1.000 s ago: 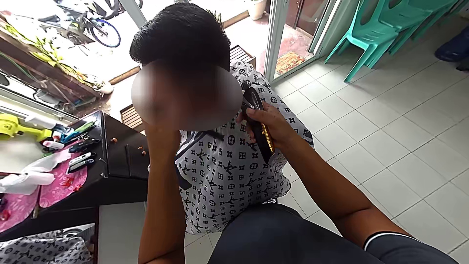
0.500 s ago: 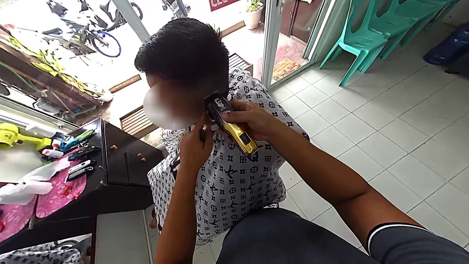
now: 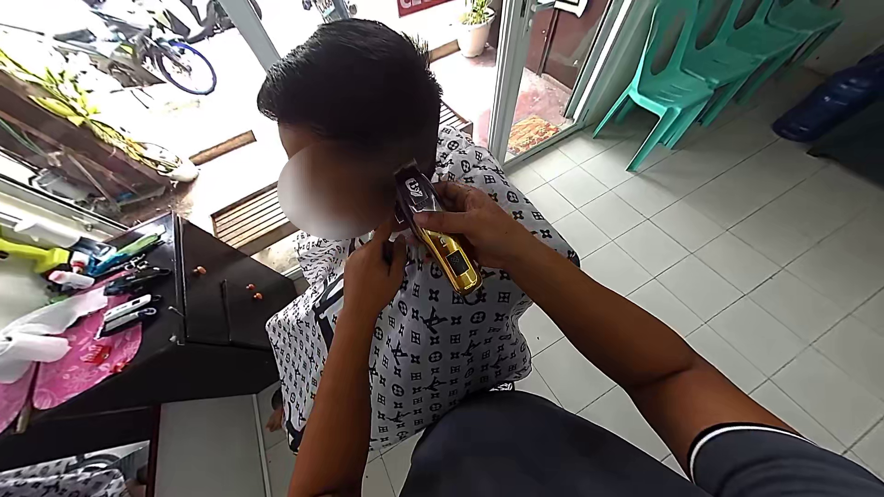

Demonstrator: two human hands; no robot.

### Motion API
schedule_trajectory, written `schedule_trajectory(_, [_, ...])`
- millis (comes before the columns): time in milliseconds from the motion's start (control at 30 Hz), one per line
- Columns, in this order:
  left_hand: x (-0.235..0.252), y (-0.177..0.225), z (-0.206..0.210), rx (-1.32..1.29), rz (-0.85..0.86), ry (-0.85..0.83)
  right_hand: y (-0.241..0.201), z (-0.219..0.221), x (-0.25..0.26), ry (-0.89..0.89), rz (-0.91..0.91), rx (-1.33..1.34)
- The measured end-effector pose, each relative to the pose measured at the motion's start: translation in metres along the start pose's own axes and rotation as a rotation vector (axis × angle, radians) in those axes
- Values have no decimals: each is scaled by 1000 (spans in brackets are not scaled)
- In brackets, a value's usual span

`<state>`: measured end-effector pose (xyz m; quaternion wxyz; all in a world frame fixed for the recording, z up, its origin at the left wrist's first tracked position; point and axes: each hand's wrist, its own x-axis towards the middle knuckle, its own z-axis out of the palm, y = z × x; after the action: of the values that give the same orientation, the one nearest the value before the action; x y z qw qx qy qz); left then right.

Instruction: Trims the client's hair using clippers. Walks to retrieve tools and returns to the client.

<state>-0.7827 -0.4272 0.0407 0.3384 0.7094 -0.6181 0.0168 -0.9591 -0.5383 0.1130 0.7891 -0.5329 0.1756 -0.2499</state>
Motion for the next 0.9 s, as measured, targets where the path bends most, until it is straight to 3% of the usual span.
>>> schedule_trajectory(567, [-1,-2,3,-2,-1,-29,8,13,1,22,-49,38])
schedule_trajectory(700, [-1,-2,2,11,18,-13,2,15,-2,26,50,101])
schedule_trajectory(800, [0,0,1,9,8,-29,4,14,-1,10,-28,92])
schedule_trajectory(900, [-1,-1,2,28,16,-18,2,14,-3,5,50,145])
